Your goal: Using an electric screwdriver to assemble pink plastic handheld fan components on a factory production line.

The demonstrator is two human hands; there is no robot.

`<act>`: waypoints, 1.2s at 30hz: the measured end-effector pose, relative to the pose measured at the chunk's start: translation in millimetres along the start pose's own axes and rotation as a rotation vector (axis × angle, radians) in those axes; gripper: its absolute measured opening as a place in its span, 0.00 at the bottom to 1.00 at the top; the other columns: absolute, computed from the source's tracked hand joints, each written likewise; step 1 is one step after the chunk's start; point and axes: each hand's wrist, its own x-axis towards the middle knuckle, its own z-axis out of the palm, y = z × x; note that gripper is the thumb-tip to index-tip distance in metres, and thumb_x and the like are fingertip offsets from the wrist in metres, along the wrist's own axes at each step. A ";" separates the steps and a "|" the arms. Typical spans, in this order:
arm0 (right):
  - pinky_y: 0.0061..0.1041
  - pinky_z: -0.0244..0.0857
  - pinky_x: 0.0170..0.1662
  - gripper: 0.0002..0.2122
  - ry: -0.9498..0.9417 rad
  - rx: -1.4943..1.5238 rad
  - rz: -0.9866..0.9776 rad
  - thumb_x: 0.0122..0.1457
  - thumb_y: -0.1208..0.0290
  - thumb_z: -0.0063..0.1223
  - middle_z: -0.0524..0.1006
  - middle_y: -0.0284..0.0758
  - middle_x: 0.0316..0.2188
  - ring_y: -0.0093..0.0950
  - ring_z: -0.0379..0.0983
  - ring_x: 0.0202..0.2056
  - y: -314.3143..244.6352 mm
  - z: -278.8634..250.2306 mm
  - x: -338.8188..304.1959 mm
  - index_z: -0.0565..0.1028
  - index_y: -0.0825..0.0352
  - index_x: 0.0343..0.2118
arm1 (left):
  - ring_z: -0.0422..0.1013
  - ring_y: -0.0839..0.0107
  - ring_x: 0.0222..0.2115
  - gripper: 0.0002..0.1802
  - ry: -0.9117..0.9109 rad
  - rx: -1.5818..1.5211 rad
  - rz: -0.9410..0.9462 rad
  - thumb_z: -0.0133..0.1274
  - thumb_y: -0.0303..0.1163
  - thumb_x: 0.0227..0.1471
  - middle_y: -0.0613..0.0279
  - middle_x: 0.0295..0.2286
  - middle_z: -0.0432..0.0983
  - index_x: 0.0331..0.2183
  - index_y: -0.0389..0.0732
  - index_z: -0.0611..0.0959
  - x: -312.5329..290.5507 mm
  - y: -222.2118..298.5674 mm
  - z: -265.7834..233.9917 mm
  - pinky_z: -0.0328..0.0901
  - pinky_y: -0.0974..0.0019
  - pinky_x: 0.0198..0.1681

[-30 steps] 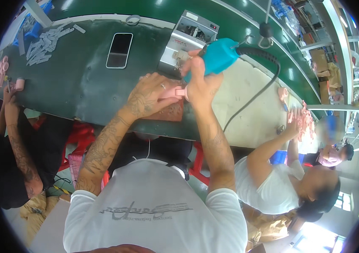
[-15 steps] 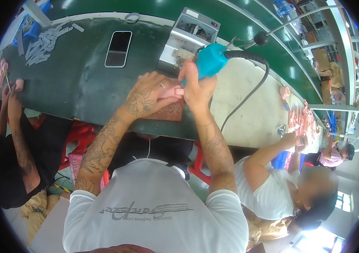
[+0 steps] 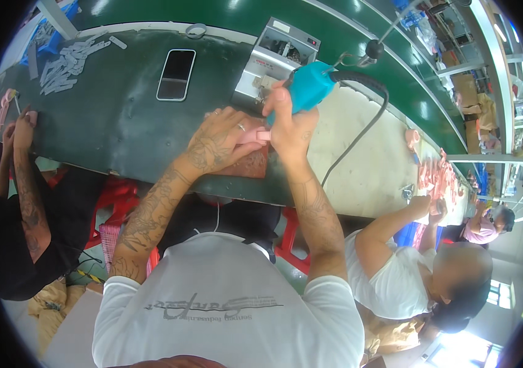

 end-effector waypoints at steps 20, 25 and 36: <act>0.22 0.65 0.31 0.16 0.050 0.158 -0.044 0.71 0.59 0.56 0.77 0.30 0.22 0.20 0.72 0.26 -20.1 9.8 6.7 0.76 0.71 0.42 | 0.69 0.54 0.48 0.20 -0.043 -0.038 -0.034 0.46 0.40 0.64 0.54 0.44 0.75 0.51 0.42 0.83 2.8 6.1 4.3 0.63 0.49 0.57; 0.20 0.64 0.30 0.18 0.025 0.104 -0.024 0.71 0.58 0.55 0.77 0.30 0.24 0.19 0.72 0.26 -25.0 -16.4 -17.3 0.76 0.72 0.44 | 0.69 0.56 0.49 0.21 -0.087 -0.029 -0.005 0.47 0.38 0.62 0.56 0.44 0.74 0.52 0.43 0.83 6.0 7.7 -1.4 0.63 0.50 0.57; 0.28 0.69 0.33 0.28 -0.025 0.067 -0.008 0.68 0.46 0.56 0.75 0.34 0.26 0.26 0.73 0.27 -8.7 -22.8 -31.5 0.72 0.75 0.46 | 0.68 0.58 0.48 0.22 -0.083 -0.016 -0.038 0.48 0.38 0.62 0.58 0.44 0.75 0.54 0.44 0.82 3.9 7.7 0.8 0.63 0.51 0.57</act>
